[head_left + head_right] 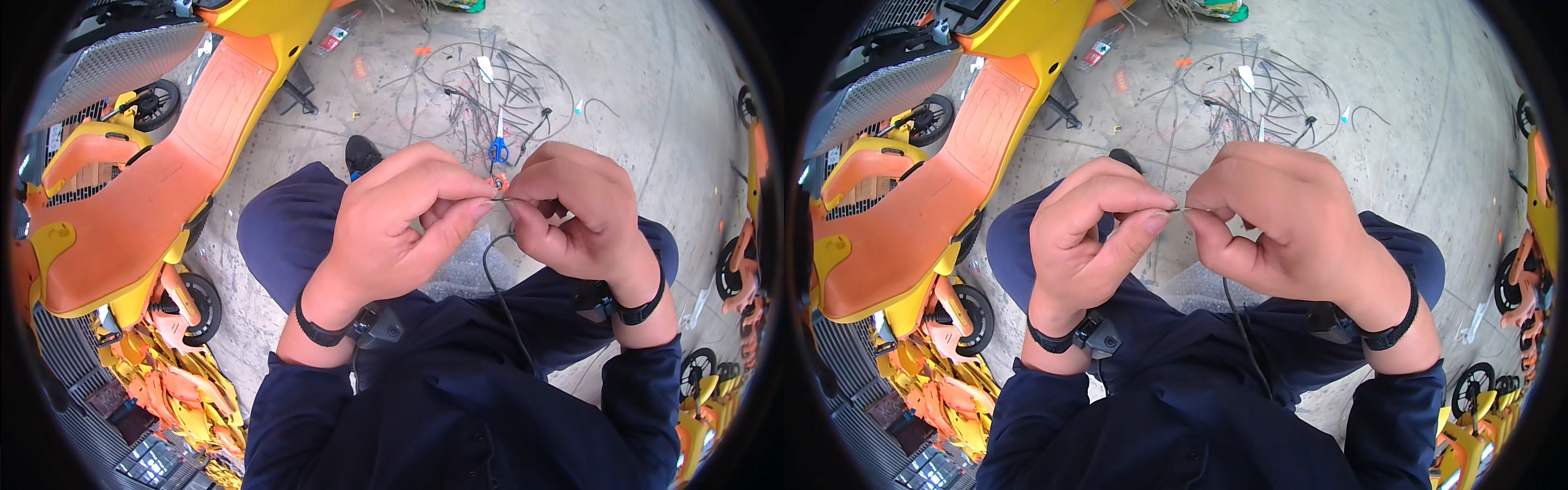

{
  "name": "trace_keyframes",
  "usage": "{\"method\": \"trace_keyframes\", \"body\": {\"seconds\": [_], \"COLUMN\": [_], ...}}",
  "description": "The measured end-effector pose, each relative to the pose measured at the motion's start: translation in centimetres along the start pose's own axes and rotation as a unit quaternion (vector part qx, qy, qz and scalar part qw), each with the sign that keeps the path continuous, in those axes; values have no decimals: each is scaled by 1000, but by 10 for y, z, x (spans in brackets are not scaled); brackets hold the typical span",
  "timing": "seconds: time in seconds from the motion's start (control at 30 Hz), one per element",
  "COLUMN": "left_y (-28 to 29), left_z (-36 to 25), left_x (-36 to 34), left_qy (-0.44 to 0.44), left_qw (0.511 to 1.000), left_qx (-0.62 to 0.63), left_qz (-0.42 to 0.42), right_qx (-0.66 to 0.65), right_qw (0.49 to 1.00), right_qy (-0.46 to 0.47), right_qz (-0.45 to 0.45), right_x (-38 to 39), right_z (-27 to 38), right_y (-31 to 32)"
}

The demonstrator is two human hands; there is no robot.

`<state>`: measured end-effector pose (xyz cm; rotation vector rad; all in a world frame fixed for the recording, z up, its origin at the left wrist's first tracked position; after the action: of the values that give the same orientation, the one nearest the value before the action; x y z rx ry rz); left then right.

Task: The person uses shears to strip the insulation from electrical wires and then twists the exposed wire ends together by hand.

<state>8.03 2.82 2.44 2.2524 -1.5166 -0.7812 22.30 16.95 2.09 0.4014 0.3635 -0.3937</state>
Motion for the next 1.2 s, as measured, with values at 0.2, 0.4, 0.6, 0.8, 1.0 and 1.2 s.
{"method": "trace_keyframes", "body": {"seconds": [0.2, 0.4, 0.6, 0.8, 1.0, 1.2], "left_y": [0, 1, -3, -2, -2, -1], "left_z": [0, 1, 1, -1, -1, 0], "left_x": [-1, -2, -3, -2, -2, -3], "left_qy": [10, -20, -177, -199, -182, -171], "left_qw": [1000, 999, 966, 954, 962, 969], "left_qx": [-10, -42, -179, -207, -180, -153], "left_qz": [7, -26, -51, -82, -96, -91], "right_qx": [98, -133, -393, -436, -477, -380], "right_qw": [991, 987, 837, 808, 799, 901], "right_qy": [92, -85, -371, -377, -340, -186], "right_qz": [-9, -3, 84, 119, 137, 101], "right_x": [-1, 1, -3, -1, 5, 8], "right_z": [-7, -5, -1, -3, -4, -7], "right_y": [6, 12, 18, 17, 8, -1]}}
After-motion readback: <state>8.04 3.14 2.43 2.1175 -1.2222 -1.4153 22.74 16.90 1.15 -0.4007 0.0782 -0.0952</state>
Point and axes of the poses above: each hand's wrist, its own x-axis away from the middle knuckle, its own y-axis out of the back of the hand, z = x × y, the point moved 1 cm from there along -x, towards the middle knuckle, and after that the axes turned 12 degrees about -x, right-handed, at the moved point
